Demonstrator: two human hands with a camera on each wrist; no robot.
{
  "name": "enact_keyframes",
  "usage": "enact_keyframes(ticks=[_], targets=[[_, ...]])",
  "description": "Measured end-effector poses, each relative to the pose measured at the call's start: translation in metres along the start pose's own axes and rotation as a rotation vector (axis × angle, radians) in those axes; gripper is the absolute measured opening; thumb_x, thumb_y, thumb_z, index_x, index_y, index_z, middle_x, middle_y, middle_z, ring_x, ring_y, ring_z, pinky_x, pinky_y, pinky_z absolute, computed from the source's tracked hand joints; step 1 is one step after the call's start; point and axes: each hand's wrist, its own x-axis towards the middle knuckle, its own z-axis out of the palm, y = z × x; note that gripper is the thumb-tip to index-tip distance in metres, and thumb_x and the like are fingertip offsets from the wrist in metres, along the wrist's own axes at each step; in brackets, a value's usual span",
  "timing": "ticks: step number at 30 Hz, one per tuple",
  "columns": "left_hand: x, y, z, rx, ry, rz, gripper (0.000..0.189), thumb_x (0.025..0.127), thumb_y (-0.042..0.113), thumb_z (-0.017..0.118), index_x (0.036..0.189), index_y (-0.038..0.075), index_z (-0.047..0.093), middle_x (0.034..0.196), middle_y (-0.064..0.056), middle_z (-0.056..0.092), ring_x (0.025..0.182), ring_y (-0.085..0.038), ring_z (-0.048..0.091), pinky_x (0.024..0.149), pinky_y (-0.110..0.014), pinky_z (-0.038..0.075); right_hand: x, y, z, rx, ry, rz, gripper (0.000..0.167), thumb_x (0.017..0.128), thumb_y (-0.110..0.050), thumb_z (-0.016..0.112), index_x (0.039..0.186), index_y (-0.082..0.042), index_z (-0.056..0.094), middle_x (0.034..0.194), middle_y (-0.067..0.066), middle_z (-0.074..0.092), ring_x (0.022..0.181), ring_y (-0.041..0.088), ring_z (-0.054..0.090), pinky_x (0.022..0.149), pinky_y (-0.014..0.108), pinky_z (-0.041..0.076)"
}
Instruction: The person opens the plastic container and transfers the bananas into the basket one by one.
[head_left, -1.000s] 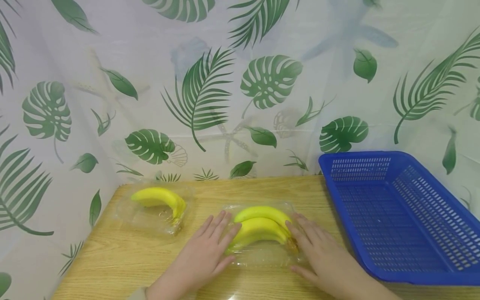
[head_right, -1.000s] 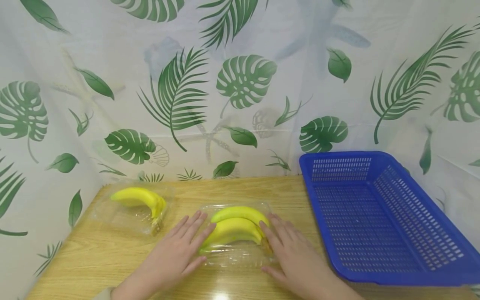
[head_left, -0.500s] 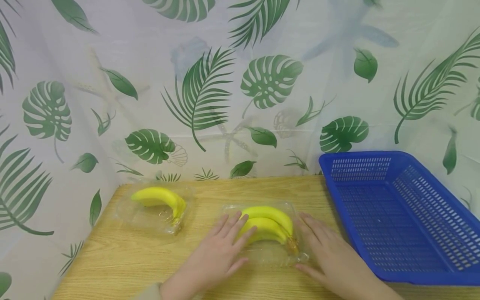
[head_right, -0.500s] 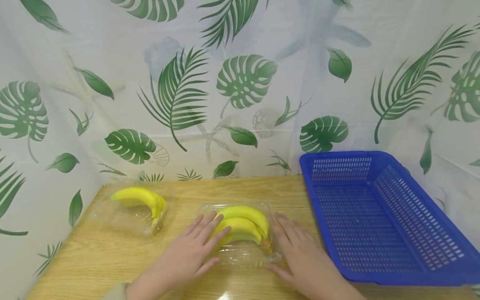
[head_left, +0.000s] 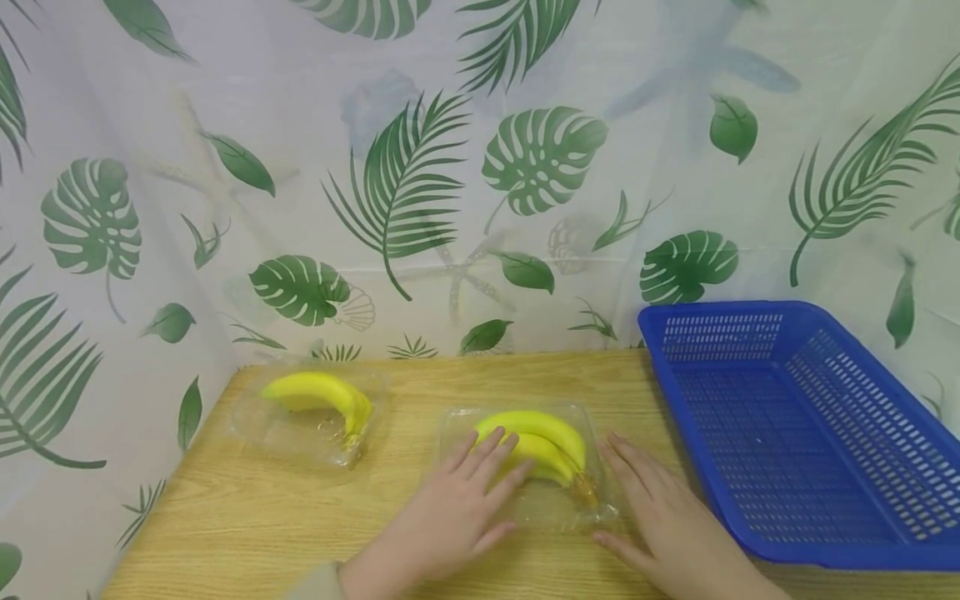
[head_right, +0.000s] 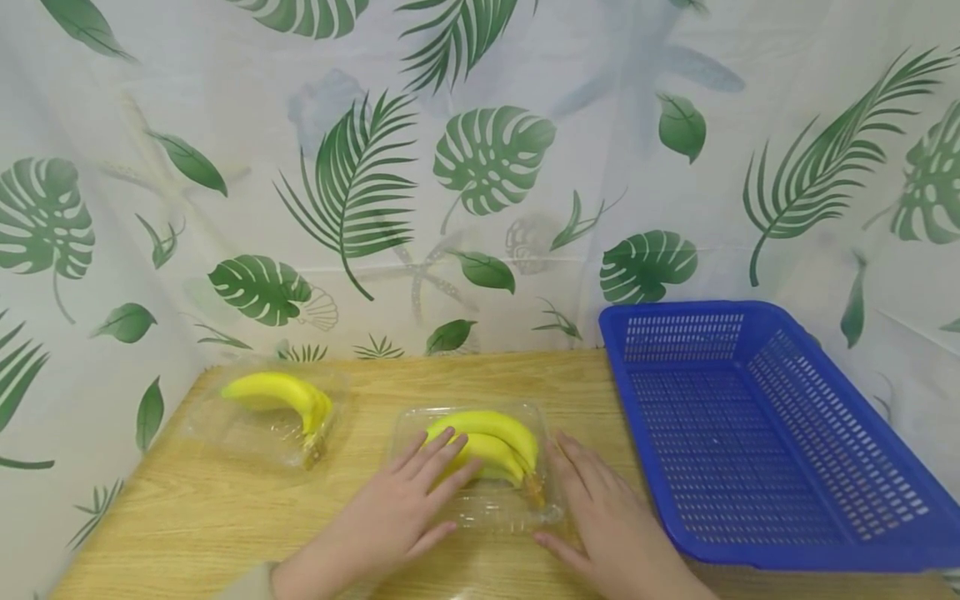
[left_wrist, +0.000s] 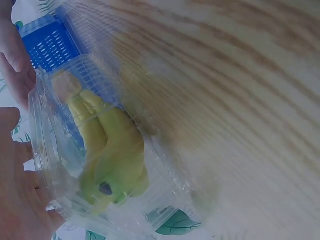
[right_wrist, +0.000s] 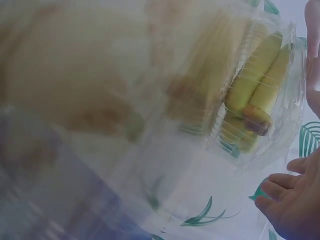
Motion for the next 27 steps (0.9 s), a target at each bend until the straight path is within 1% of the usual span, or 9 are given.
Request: enact_keyframes(ticks=[3, 7, 9, 14, 20, 24, 27], targets=[[0.002, 0.003, 0.000, -0.003, 0.012, 0.010, 0.067, 0.106, 0.056, 0.053, 0.163, 0.022, 0.042, 0.171, -0.014, 0.038, 0.160, -0.033, 0.035, 0.132, -0.051, 0.032, -0.002, 0.000, 0.002, 0.021, 0.004, 0.017, 0.094, 0.092, -0.047, 0.080, 0.163, -0.003, 0.035, 0.165, 0.019, 0.045, 0.144, 0.042, 0.053, 0.115, 0.062, 0.050], [0.006, 0.005, 0.000, -0.003, 0.020, 0.023, 0.066, 0.107, 0.055, 0.053, 0.163, 0.022, 0.042, 0.171, -0.013, 0.038, 0.160, -0.032, 0.036, 0.132, -0.050, 0.032, -0.005, 0.002, 0.005, 0.053, 0.033, 0.023, 0.095, 0.092, -0.046, 0.080, 0.163, -0.004, 0.034, 0.164, 0.019, 0.047, 0.142, 0.042, 0.054, 0.113, 0.062, 0.051], [0.007, 0.006, 0.001, -0.006, 0.024, 0.031, 0.066, 0.107, 0.055, 0.053, 0.163, 0.022, 0.042, 0.171, -0.013, 0.038, 0.160, -0.033, 0.036, 0.132, -0.050, 0.032, -0.007, 0.002, 0.005, 0.085, 0.013, 0.046, 0.094, 0.093, -0.045, 0.079, 0.164, -0.005, 0.032, 0.164, 0.020, 0.046, 0.142, 0.044, 0.054, 0.113, 0.064, 0.051], [0.012, 0.008, 0.002, -0.014, 0.032, 0.054, 0.065, 0.107, 0.054, 0.054, 0.162, 0.021, 0.044, 0.171, -0.013, 0.039, 0.160, -0.033, 0.036, 0.133, -0.049, 0.031, -0.009, 0.002, 0.004, 0.183, -0.075, 0.131, 0.090, 0.098, -0.046, 0.074, 0.164, -0.005, 0.031, 0.166, 0.021, 0.043, 0.144, 0.048, 0.052, 0.112, 0.069, 0.049], [0.017, 0.011, 0.004, -0.027, 0.032, 0.075, 0.063, 0.107, 0.053, 0.054, 0.161, 0.020, 0.046, 0.170, -0.013, 0.040, 0.161, -0.032, 0.034, 0.132, -0.050, 0.032, -0.013, 0.006, 0.009, 0.269, -0.056, 0.135, 0.084, 0.098, -0.040, 0.074, 0.162, -0.003, 0.034, 0.161, 0.025, 0.048, 0.141, 0.052, 0.052, 0.107, 0.073, 0.050], [0.022, 0.014, 0.004, -0.020, 0.033, 0.091, 0.062, 0.108, 0.053, 0.053, 0.161, 0.021, 0.046, 0.170, -0.013, 0.041, 0.160, -0.032, 0.035, 0.132, -0.050, 0.032, -0.016, 0.009, 0.012, 0.315, -0.039, 0.131, 0.079, 0.097, -0.036, 0.076, 0.158, 0.000, 0.040, 0.154, 0.029, 0.054, 0.137, 0.055, 0.055, 0.102, 0.075, 0.052], [0.025, 0.017, 0.004, -0.012, 0.037, 0.107, 0.063, 0.108, 0.053, 0.053, 0.161, 0.020, 0.046, 0.170, -0.013, 0.041, 0.160, -0.032, 0.037, 0.132, -0.050, 0.032, -0.017, 0.010, 0.015, 0.336, -0.014, 0.119, 0.074, 0.096, -0.033, 0.077, 0.154, 0.002, 0.046, 0.150, 0.029, 0.058, 0.134, 0.054, 0.058, 0.101, 0.075, 0.052]])
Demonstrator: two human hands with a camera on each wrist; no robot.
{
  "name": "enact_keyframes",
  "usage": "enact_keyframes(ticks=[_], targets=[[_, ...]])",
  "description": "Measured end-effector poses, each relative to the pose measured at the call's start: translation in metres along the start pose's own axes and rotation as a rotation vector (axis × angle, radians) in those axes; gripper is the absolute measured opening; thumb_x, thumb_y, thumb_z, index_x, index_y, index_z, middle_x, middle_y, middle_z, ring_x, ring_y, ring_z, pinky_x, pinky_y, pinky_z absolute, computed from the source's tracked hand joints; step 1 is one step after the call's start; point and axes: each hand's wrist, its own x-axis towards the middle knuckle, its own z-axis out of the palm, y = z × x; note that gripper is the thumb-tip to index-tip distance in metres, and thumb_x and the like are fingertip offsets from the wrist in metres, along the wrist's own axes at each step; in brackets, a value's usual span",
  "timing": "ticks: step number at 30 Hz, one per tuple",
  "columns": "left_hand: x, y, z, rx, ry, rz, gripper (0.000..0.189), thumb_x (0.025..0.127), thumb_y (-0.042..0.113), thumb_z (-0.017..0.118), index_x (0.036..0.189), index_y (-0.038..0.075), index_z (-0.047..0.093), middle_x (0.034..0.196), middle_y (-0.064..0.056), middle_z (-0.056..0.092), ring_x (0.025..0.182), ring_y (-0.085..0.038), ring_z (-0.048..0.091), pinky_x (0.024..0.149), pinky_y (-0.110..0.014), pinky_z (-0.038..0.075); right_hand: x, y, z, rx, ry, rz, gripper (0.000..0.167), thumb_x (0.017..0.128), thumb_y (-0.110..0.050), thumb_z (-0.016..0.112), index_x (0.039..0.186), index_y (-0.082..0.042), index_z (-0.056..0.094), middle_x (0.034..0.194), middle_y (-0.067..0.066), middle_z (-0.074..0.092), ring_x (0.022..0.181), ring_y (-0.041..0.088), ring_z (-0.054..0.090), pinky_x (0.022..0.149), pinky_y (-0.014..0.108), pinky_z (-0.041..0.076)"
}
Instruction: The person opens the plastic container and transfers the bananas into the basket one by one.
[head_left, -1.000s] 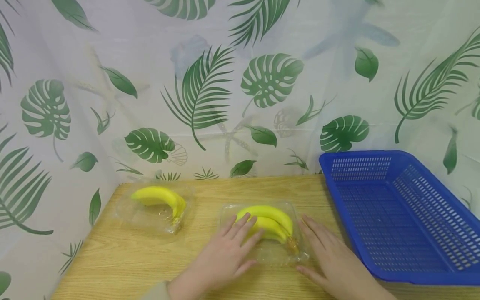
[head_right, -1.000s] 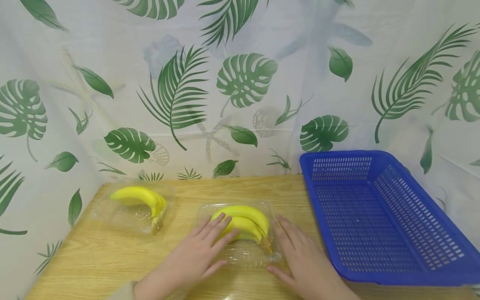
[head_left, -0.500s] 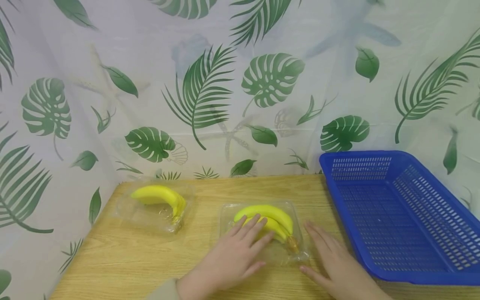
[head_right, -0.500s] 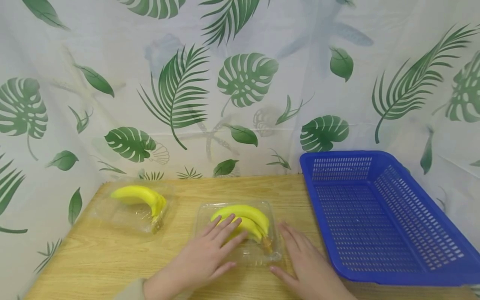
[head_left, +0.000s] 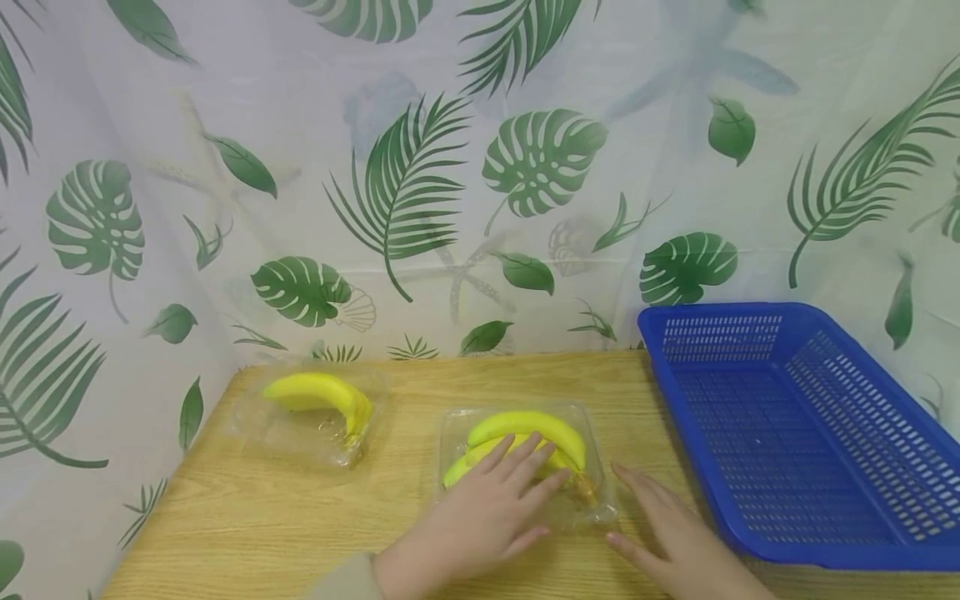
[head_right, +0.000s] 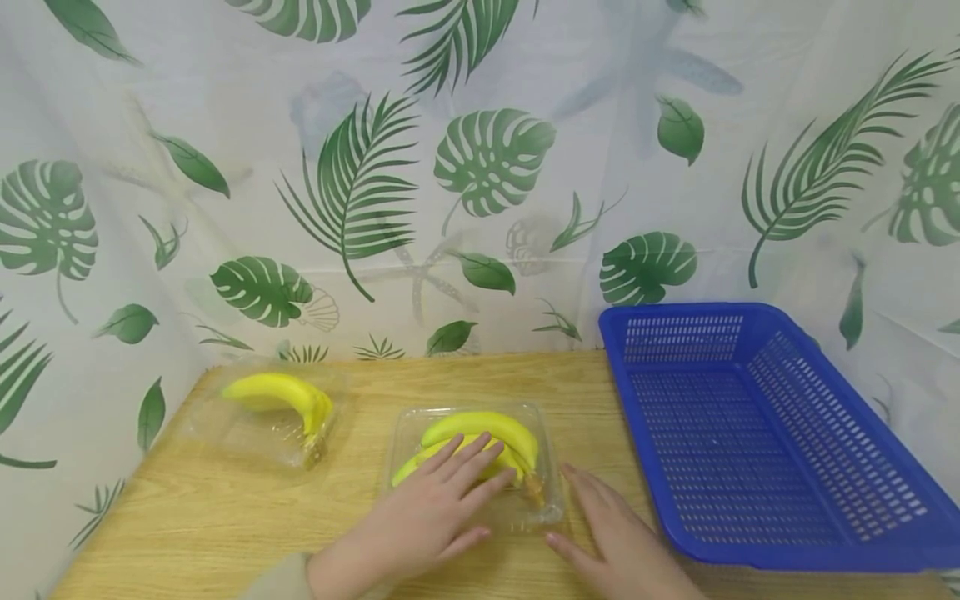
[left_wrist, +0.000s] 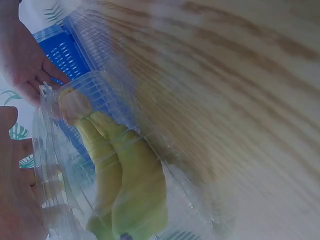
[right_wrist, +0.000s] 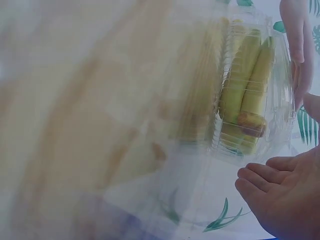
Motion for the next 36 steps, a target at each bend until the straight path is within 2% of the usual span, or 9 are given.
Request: enact_keyframes(ticks=[4, 8, 11, 15, 18, 22, 28, 36], targets=[[0.006, 0.003, -0.001, 0.017, 0.002, 0.026, 0.062, 0.108, 0.053, 0.052, 0.160, 0.020, 0.047, 0.170, -0.013, 0.041, 0.159, -0.032, 0.038, 0.132, -0.049, 0.032, -0.002, 0.002, 0.002, 0.030, 0.019, -0.008, 0.070, 0.095, -0.029, 0.078, 0.152, 0.002, 0.050, 0.148, 0.025, 0.061, 0.130, 0.050, 0.062, 0.100, 0.071, 0.055], [0.011, 0.007, 0.001, 0.036, -0.002, 0.046, 0.063, 0.108, 0.054, 0.051, 0.162, 0.021, 0.045, 0.170, -0.011, 0.042, 0.160, -0.031, 0.038, 0.133, -0.048, 0.032, -0.006, 0.004, 0.006, 0.092, -0.006, 0.044, 0.065, 0.097, -0.026, 0.076, 0.152, 0.000, 0.052, 0.147, 0.020, 0.064, 0.126, 0.041, 0.067, 0.100, 0.063, 0.059], [0.014, 0.009, 0.003, 0.037, 0.002, 0.052, 0.065, 0.107, 0.055, 0.052, 0.162, 0.022, 0.044, 0.169, -0.010, 0.043, 0.160, -0.030, 0.038, 0.133, -0.047, 0.032, -0.007, 0.007, 0.009, 0.166, -0.023, 0.072, 0.062, 0.099, -0.021, 0.075, 0.152, 0.001, 0.052, 0.146, 0.021, 0.064, 0.124, 0.026, 0.070, 0.100, 0.051, 0.062], [0.018, 0.011, 0.004, 0.031, 0.018, 0.060, 0.065, 0.106, 0.055, 0.055, 0.161, 0.021, 0.045, 0.168, -0.010, 0.044, 0.160, -0.029, 0.038, 0.133, -0.047, 0.033, -0.008, 0.013, 0.012, 0.301, -0.017, 0.020, 0.059, 0.099, -0.010, 0.072, 0.150, 0.008, 0.050, 0.144, 0.031, 0.062, 0.125, 0.003, 0.064, 0.097, 0.033, 0.064], [0.021, 0.013, 0.004, 0.027, 0.032, 0.068, 0.065, 0.106, 0.055, 0.057, 0.160, 0.021, 0.047, 0.168, -0.010, 0.044, 0.160, -0.029, 0.038, 0.133, -0.047, 0.033, -0.007, 0.016, 0.013, 0.413, -0.025, -0.018, 0.058, 0.100, -0.004, 0.069, 0.150, 0.013, 0.047, 0.142, 0.037, 0.060, 0.125, -0.008, 0.058, 0.095, 0.025, 0.063], [0.026, 0.015, 0.005, 0.021, 0.041, 0.076, 0.064, 0.106, 0.054, 0.057, 0.159, 0.021, 0.048, 0.169, -0.009, 0.044, 0.160, -0.029, 0.037, 0.133, -0.047, 0.033, -0.007, 0.018, 0.013, 0.499, -0.040, -0.007, 0.055, 0.101, -0.001, 0.065, 0.149, 0.017, 0.045, 0.138, 0.040, 0.061, 0.122, -0.013, 0.056, 0.093, 0.021, 0.062], [0.034, 0.017, 0.006, 0.029, 0.046, 0.087, 0.065, 0.106, 0.055, 0.057, 0.160, 0.021, 0.047, 0.169, -0.010, 0.043, 0.160, -0.028, 0.037, 0.133, -0.047, 0.032, -0.007, 0.018, 0.012, 0.516, -0.054, 0.045, 0.051, 0.104, -0.003, 0.061, 0.150, 0.015, 0.046, 0.137, 0.038, 0.062, 0.117, -0.013, 0.058, 0.091, 0.020, 0.061], [0.038, 0.018, 0.011, 0.046, 0.092, 0.125, 0.063, 0.105, 0.055, 0.057, 0.157, 0.019, 0.052, 0.167, -0.009, 0.045, 0.158, -0.025, 0.041, 0.132, -0.044, 0.035, -0.007, 0.019, 0.010, 0.571, -0.104, 0.011, 0.046, 0.105, 0.000, 0.056, 0.145, 0.022, 0.046, 0.136, 0.043, 0.060, 0.115, -0.014, 0.059, 0.090, 0.017, 0.059]])
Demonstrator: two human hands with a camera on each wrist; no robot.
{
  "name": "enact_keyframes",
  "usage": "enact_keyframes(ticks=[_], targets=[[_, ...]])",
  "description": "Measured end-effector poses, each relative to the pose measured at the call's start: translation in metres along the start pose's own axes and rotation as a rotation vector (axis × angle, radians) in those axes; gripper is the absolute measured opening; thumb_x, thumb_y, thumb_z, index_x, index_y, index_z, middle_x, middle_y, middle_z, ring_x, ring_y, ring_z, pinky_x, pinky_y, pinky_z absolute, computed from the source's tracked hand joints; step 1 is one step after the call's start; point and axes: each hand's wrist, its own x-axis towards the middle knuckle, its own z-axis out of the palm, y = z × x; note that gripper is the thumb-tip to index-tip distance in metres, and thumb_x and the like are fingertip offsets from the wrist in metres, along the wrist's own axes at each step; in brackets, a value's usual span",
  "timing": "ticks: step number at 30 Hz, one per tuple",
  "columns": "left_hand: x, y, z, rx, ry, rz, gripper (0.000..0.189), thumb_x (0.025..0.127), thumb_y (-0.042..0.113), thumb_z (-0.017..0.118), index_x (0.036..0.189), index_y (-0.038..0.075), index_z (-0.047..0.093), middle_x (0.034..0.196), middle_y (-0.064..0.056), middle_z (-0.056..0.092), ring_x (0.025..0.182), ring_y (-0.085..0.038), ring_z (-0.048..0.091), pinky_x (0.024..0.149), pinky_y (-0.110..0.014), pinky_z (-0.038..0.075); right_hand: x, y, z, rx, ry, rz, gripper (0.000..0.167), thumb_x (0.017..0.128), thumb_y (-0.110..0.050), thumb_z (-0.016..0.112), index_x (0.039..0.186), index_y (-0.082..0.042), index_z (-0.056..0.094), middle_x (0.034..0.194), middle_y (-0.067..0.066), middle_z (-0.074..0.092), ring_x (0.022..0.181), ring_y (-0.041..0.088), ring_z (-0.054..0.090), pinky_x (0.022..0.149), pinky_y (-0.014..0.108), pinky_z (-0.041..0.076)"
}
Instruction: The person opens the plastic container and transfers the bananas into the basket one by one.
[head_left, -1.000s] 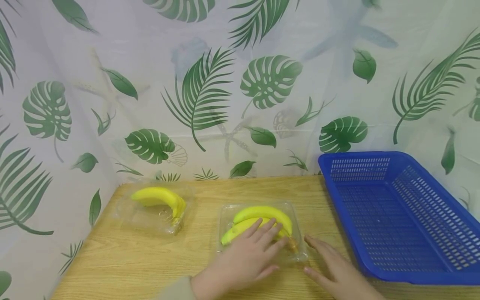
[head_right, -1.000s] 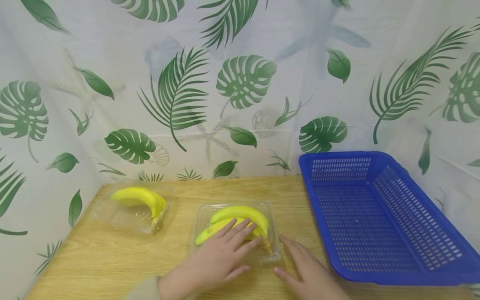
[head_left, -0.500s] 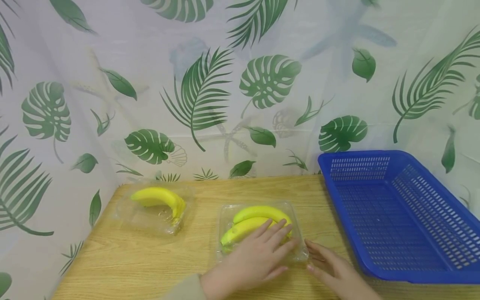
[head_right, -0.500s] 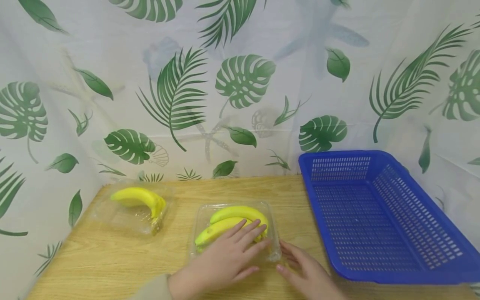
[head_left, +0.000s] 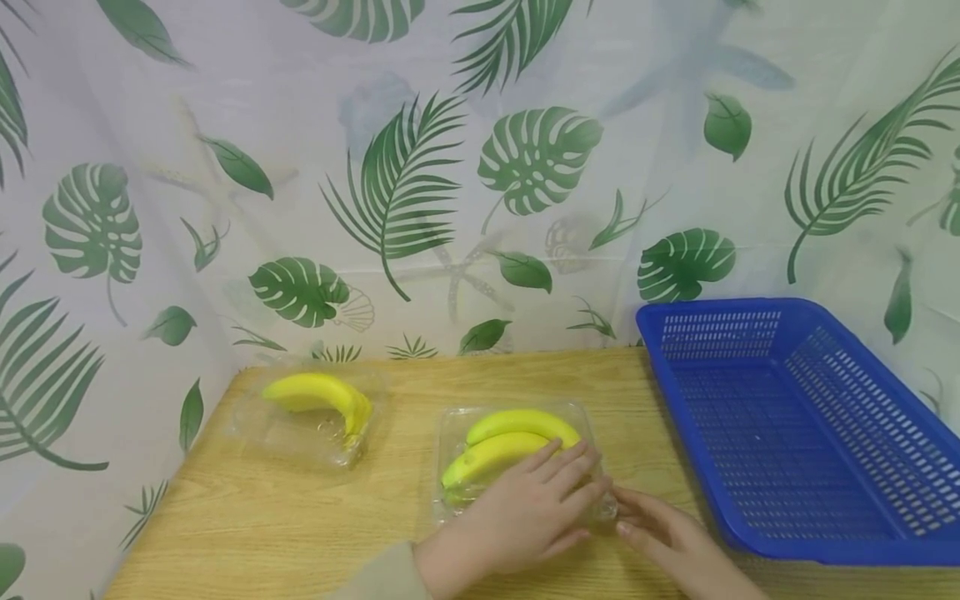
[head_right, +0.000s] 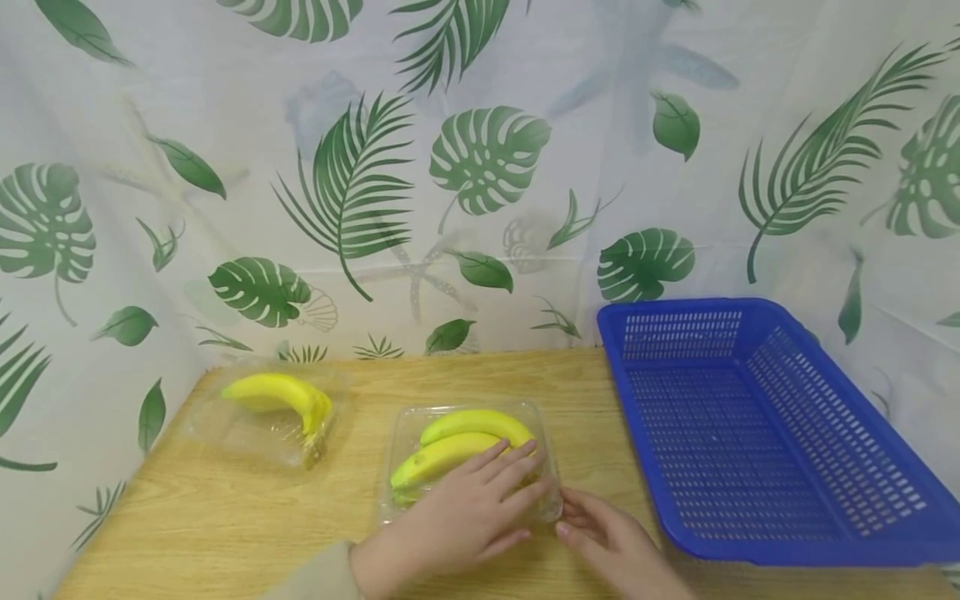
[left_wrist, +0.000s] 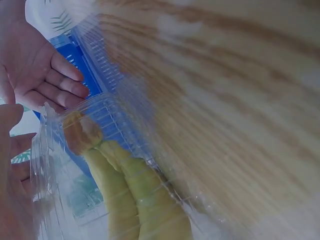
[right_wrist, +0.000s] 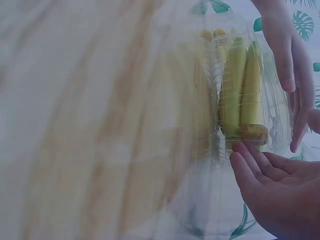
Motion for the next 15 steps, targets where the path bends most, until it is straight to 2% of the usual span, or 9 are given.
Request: enact_keyframes(ticks=[5, 8, 11, 15], targets=[[0.0005, 0.0001, 0.0021, 0.007, 0.015, 0.006, 0.059, 0.106, 0.053, 0.058, 0.155, 0.020, 0.055, 0.166, -0.009, 0.047, 0.158, -0.026, 0.041, 0.131, -0.044, 0.036, 0.0000, -0.0005, -0.0027, 0.059, -0.043, 0.058, 0.043, 0.108, -0.002, 0.053, 0.142, 0.023, 0.048, 0.137, 0.043, 0.060, 0.115, -0.016, 0.057, 0.092, 0.014, 0.055], [0.0009, 0.0003, 0.0033, 0.000, 0.024, 0.008, 0.059, 0.105, 0.052, 0.061, 0.153, 0.019, 0.056, 0.165, -0.008, 0.049, 0.157, -0.024, 0.043, 0.131, -0.043, 0.037, 0.0001, -0.0008, -0.0044, 0.150, -0.083, 0.099, 0.043, 0.110, -0.005, 0.050, 0.141, 0.024, 0.047, 0.138, 0.043, 0.059, 0.117, -0.017, 0.056, 0.095, 0.012, 0.054], [0.0016, 0.0009, 0.0030, 0.000, 0.019, 0.015, 0.060, 0.105, 0.051, 0.061, 0.154, 0.018, 0.055, 0.165, -0.005, 0.050, 0.156, -0.021, 0.045, 0.131, -0.042, 0.037, 0.0016, 0.0005, -0.0068, 0.321, -0.146, 0.120, 0.046, 0.113, -0.007, 0.045, 0.144, 0.026, 0.041, 0.140, 0.025, 0.067, 0.119, -0.011, 0.062, 0.098, 0.012, 0.054], [0.0019, 0.0021, 0.0015, 0.020, -0.012, 0.028, 0.061, 0.106, 0.051, 0.058, 0.156, 0.016, 0.053, 0.165, -0.004, 0.049, 0.155, -0.017, 0.045, 0.131, -0.038, 0.037, 0.0025, 0.0034, -0.0097, 0.521, -0.217, 0.129, 0.048, 0.115, -0.009, 0.038, 0.147, 0.027, 0.035, 0.137, -0.010, 0.073, 0.123, -0.002, 0.068, 0.103, 0.014, 0.054]])
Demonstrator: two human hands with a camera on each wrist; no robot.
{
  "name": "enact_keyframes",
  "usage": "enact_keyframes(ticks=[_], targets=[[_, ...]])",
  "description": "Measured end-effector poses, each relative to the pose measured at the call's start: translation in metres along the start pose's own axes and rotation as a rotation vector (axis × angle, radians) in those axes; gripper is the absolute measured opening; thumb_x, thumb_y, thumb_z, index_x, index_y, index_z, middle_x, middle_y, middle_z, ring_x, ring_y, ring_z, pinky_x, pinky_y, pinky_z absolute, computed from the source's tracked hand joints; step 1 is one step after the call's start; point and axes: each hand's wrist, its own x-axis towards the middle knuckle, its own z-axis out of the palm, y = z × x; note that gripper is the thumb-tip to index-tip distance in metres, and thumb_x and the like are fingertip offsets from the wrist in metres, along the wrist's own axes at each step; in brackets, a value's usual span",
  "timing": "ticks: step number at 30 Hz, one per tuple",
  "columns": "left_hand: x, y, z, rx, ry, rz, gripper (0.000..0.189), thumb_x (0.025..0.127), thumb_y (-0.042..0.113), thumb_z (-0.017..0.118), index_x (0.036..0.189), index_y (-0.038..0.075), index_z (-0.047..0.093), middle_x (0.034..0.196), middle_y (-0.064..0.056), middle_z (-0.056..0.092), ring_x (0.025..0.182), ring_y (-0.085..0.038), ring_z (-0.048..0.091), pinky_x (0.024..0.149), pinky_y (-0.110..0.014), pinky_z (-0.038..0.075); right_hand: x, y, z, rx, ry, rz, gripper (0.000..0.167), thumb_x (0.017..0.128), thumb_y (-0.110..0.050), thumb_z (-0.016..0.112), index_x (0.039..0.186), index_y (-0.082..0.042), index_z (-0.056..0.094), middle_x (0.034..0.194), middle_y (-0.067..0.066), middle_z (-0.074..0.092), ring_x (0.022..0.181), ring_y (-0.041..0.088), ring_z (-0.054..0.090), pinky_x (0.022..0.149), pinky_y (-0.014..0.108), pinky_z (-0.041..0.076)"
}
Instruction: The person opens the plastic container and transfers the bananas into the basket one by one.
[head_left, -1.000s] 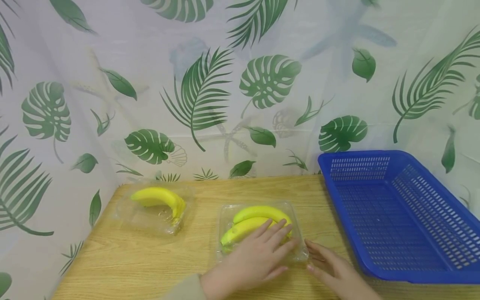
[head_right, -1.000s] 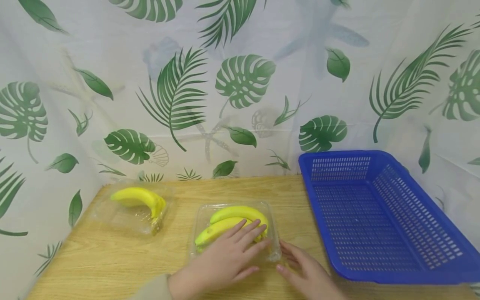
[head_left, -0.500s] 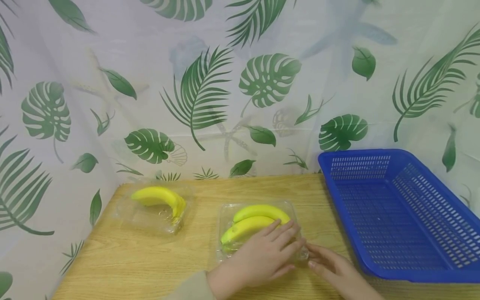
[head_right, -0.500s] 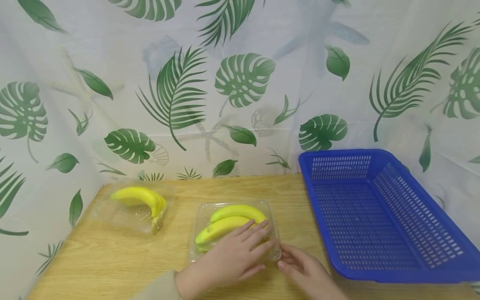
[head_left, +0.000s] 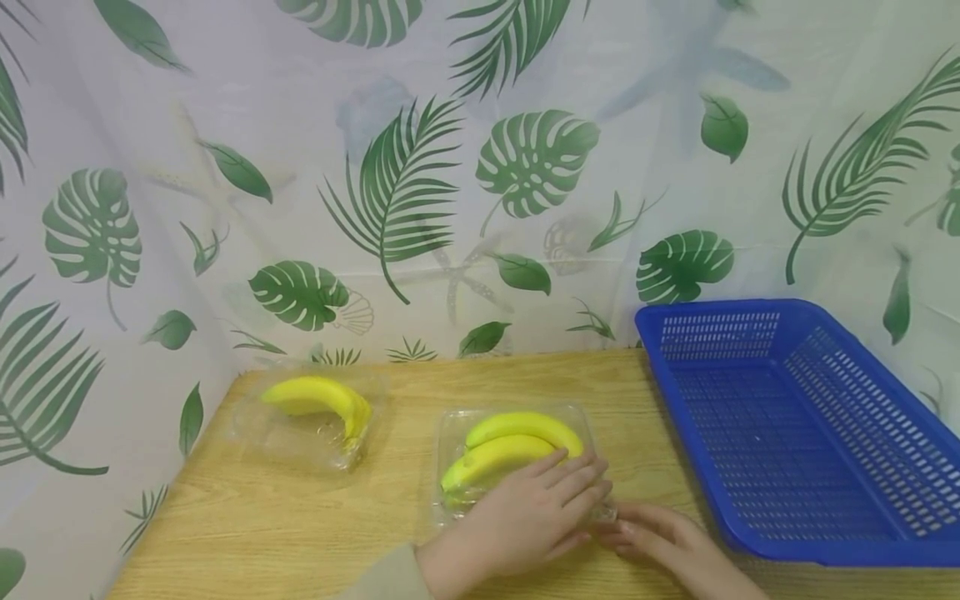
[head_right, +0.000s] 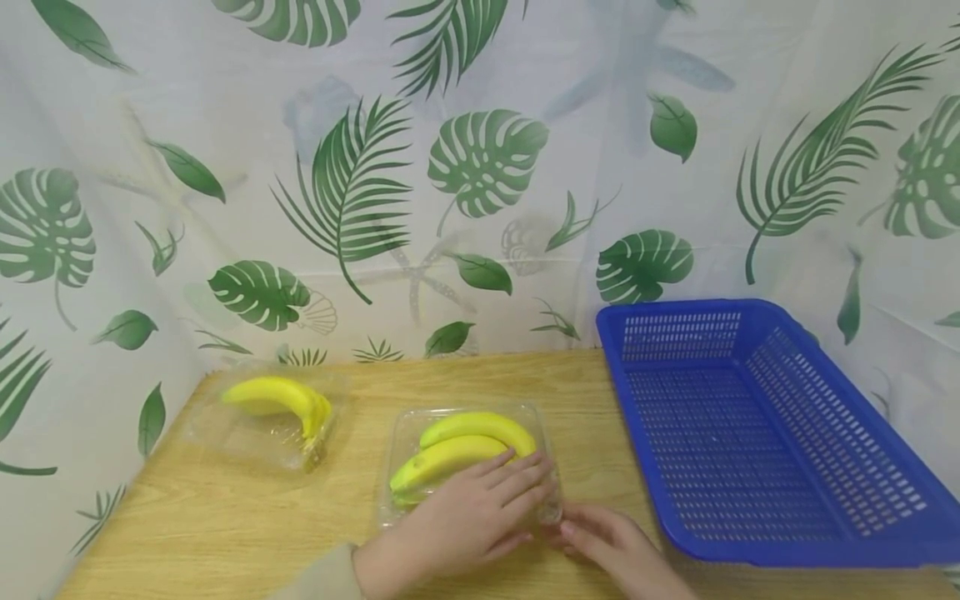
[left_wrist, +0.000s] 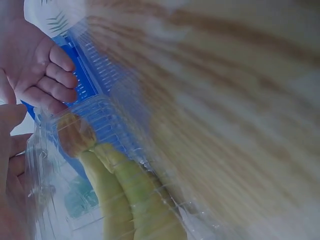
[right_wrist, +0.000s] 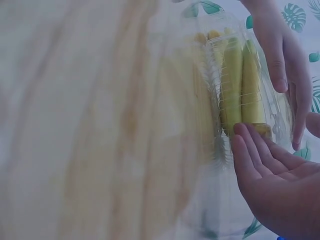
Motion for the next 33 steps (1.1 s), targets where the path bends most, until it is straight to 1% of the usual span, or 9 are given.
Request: enact_keyframes(ticks=[2, 3, 6, 9, 11, 15, 20, 26, 33], targets=[[0.000, 0.000, 0.000, 0.007, -0.009, 0.003, 0.062, 0.107, 0.051, 0.057, 0.157, 0.015, 0.052, 0.166, -0.003, 0.049, 0.155, -0.016, 0.045, 0.131, -0.037, 0.036, 0.001, 0.002, -0.002, 0.083, -0.035, -0.005, 0.047, 0.116, -0.009, 0.035, 0.148, 0.026, 0.035, 0.136, -0.013, 0.073, 0.124, 0.001, 0.069, 0.105, 0.015, 0.055], [-0.001, 0.001, -0.001, 0.009, -0.009, 0.005, 0.062, 0.107, 0.051, 0.057, 0.157, 0.015, 0.052, 0.166, -0.003, 0.049, 0.155, -0.016, 0.045, 0.131, -0.036, 0.037, 0.001, 0.002, -0.003, 0.130, -0.048, 0.004, 0.046, 0.116, -0.010, 0.035, 0.148, 0.022, 0.041, 0.135, -0.013, 0.074, 0.125, 0.003, 0.069, 0.105, 0.016, 0.055], [-0.001, 0.001, 0.000, 0.004, 0.008, 0.005, 0.060, 0.107, 0.050, 0.058, 0.156, 0.015, 0.053, 0.164, -0.003, 0.051, 0.155, -0.016, 0.046, 0.130, -0.035, 0.037, 0.002, 0.004, -0.007, 0.327, -0.110, 0.053, 0.044, 0.118, -0.013, 0.030, 0.147, 0.003, 0.057, 0.136, -0.007, 0.074, 0.127, 0.007, 0.069, 0.109, 0.019, 0.055], [-0.001, 0.001, 0.000, 0.005, 0.025, 0.005, 0.059, 0.107, 0.048, 0.058, 0.156, 0.015, 0.054, 0.163, -0.003, 0.053, 0.154, -0.016, 0.047, 0.130, -0.034, 0.038, 0.002, 0.005, -0.010, 0.502, -0.162, 0.105, 0.045, 0.118, -0.016, 0.026, 0.140, -0.014, 0.066, 0.138, 0.000, 0.073, 0.129, 0.012, 0.069, 0.112, 0.024, 0.055], [-0.001, 0.001, -0.001, 0.008, 0.026, 0.004, 0.057, 0.108, 0.047, 0.057, 0.156, 0.015, 0.054, 0.163, -0.003, 0.052, 0.154, -0.015, 0.047, 0.129, -0.034, 0.038, 0.003, 0.005, -0.011, 0.587, -0.181, 0.137, 0.046, 0.119, -0.017, 0.025, 0.139, -0.013, 0.066, 0.139, 0.003, 0.072, 0.130, 0.015, 0.069, 0.114, 0.027, 0.054], [-0.001, 0.002, -0.001, 0.020, 0.022, 0.002, 0.056, 0.108, 0.043, 0.059, 0.156, 0.015, 0.053, 0.164, -0.002, 0.052, 0.154, -0.015, 0.047, 0.130, -0.033, 0.037, 0.004, 0.005, -0.012, 0.691, -0.205, 0.162, 0.045, 0.119, -0.018, 0.026, 0.138, -0.010, 0.066, 0.139, 0.007, 0.071, 0.131, 0.018, 0.068, 0.116, 0.031, 0.054], [-0.001, 0.002, -0.003, 0.040, 0.023, 0.001, 0.055, 0.106, 0.040, 0.064, 0.155, 0.016, 0.055, 0.163, -0.001, 0.053, 0.153, -0.014, 0.048, 0.129, -0.032, 0.038, 0.006, 0.005, -0.012, 0.742, -0.242, 0.164, 0.048, 0.119, -0.018, 0.024, 0.137, -0.010, 0.068, 0.140, 0.008, 0.071, 0.133, 0.019, 0.068, 0.117, 0.031, 0.052], [-0.001, 0.002, -0.003, 0.032, 0.033, 0.002, 0.053, 0.107, 0.038, 0.063, 0.154, 0.016, 0.056, 0.161, -0.001, 0.055, 0.152, -0.014, 0.049, 0.129, -0.032, 0.038, 0.006, 0.006, -0.011, 0.674, -0.162, 0.199, 0.044, 0.118, -0.018, 0.029, 0.132, -0.012, 0.071, 0.133, 0.006, 0.075, 0.126, 0.017, 0.071, 0.112, 0.031, 0.056], [0.001, 0.001, -0.001, 0.030, 0.074, 0.003, 0.046, 0.108, 0.038, 0.060, 0.150, 0.017, 0.060, 0.156, 0.000, 0.060, 0.149, -0.013, 0.053, 0.125, -0.030, 0.042, 0.007, 0.007, -0.010, 0.679, -0.148, 0.189, 0.044, 0.118, -0.015, 0.029, 0.130, -0.012, 0.071, 0.131, 0.006, 0.076, 0.124, 0.017, 0.072, 0.112, 0.030, 0.057]])
